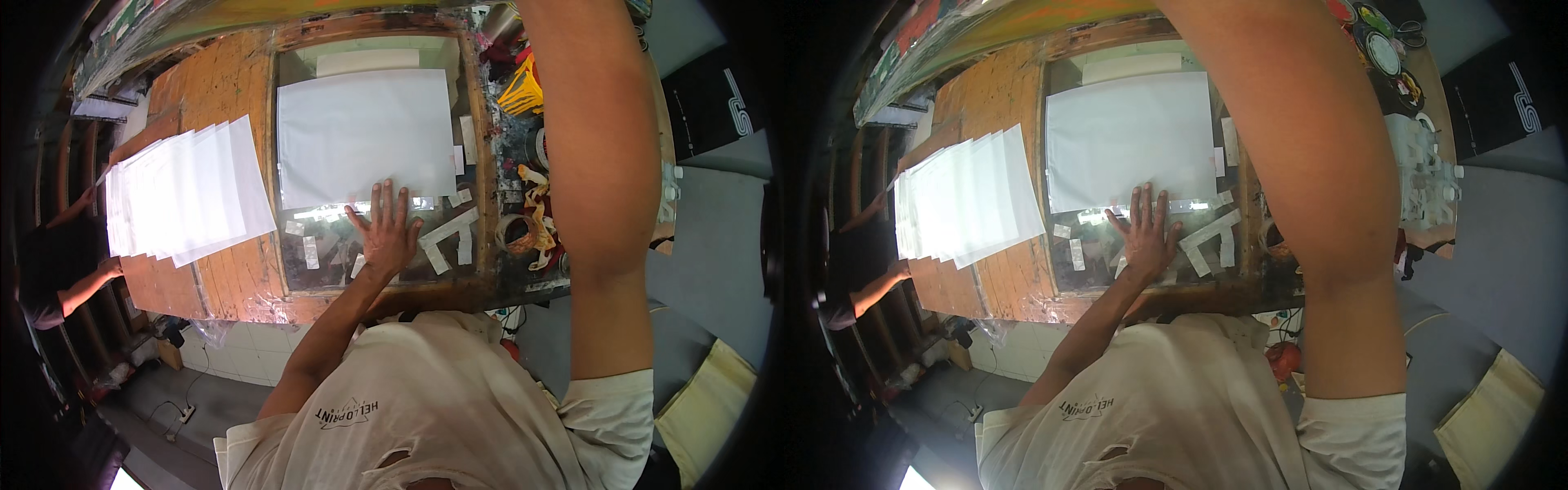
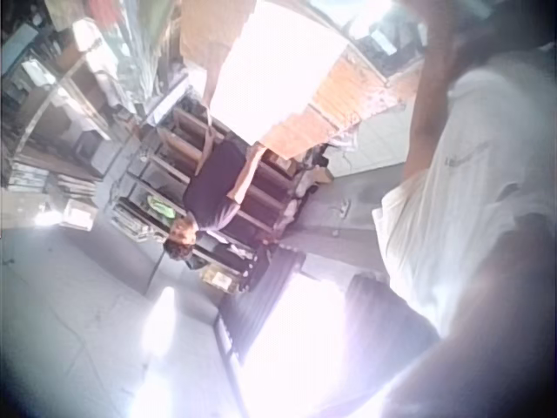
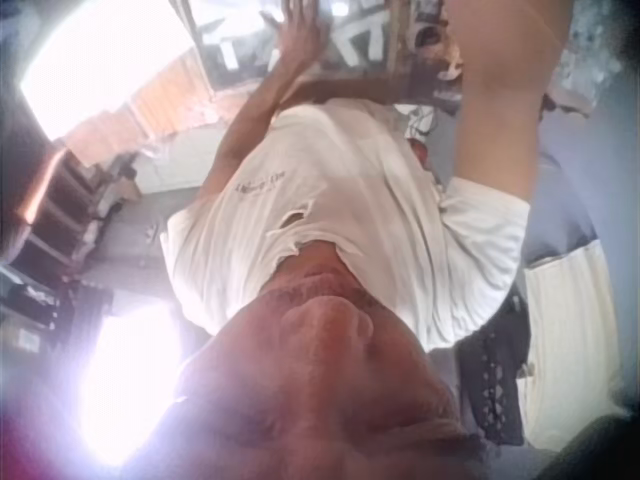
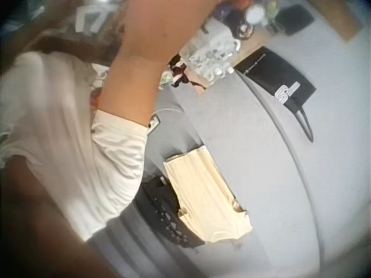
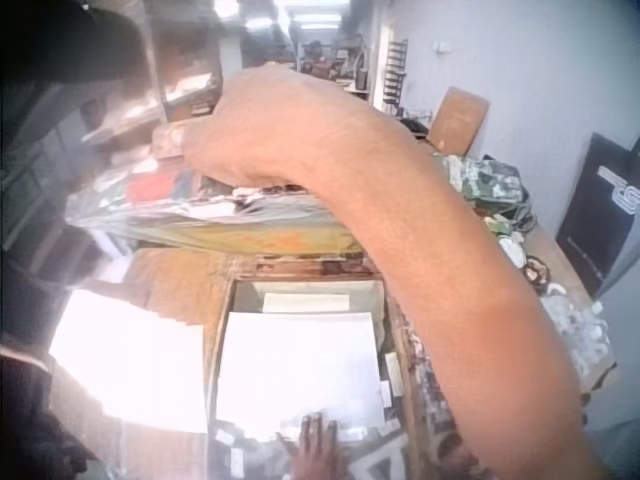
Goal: The person screen prints orange logos onto white sheets, placing each sheet on the printing table, lowering the screen frame, and using a squeegee to apply the ink before lifting the frame and moving the sheet to a pile.
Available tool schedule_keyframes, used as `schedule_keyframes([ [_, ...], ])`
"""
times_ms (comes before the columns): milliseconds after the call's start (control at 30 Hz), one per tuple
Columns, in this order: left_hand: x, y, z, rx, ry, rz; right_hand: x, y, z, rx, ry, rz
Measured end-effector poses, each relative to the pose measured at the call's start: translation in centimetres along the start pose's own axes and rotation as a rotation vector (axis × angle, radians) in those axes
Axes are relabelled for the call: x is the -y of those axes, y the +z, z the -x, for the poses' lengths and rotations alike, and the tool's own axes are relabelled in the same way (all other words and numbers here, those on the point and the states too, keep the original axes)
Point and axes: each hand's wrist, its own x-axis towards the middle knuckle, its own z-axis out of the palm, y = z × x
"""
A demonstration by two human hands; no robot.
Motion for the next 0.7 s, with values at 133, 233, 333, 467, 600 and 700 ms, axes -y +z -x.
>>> schedule_keyframes([
  [133, 0.0, 0.0, 0.1, -0.021, 0.009, 0.011, 0.4, 0.8, -0.4, -0.041, 0.046, 0.004],
  [233, -0.1, -0.2, 0.1, -0.02, 0.011, 0.012, 0.8, -0.3, -0.3, 0.113, 0.072, 0.006],
  [333, 0.0, -0.4, 0.1, -0.018, 0.018, -0.002, -0.5, -0.2, -0.9, 0.106, -0.135, 0.1],
  [467, 0.2, 0.1, 0.3, -0.053, 0.045, -0.012, 0.3, 1.3, -2.2, 0.077, -0.187, 0.472],
  [600, 0.0, 0.0, 0.2, -0.054, 0.044, 0.016, 0.3, 1.3, -2.0, -0.033, 0.03, 0.184],
  [700, 0.0, -2.7, -0.2, -0.114, 0.023, 0.122, -0.1, 1.2, -0.4, 0.043, 0.062, -0.129],
])
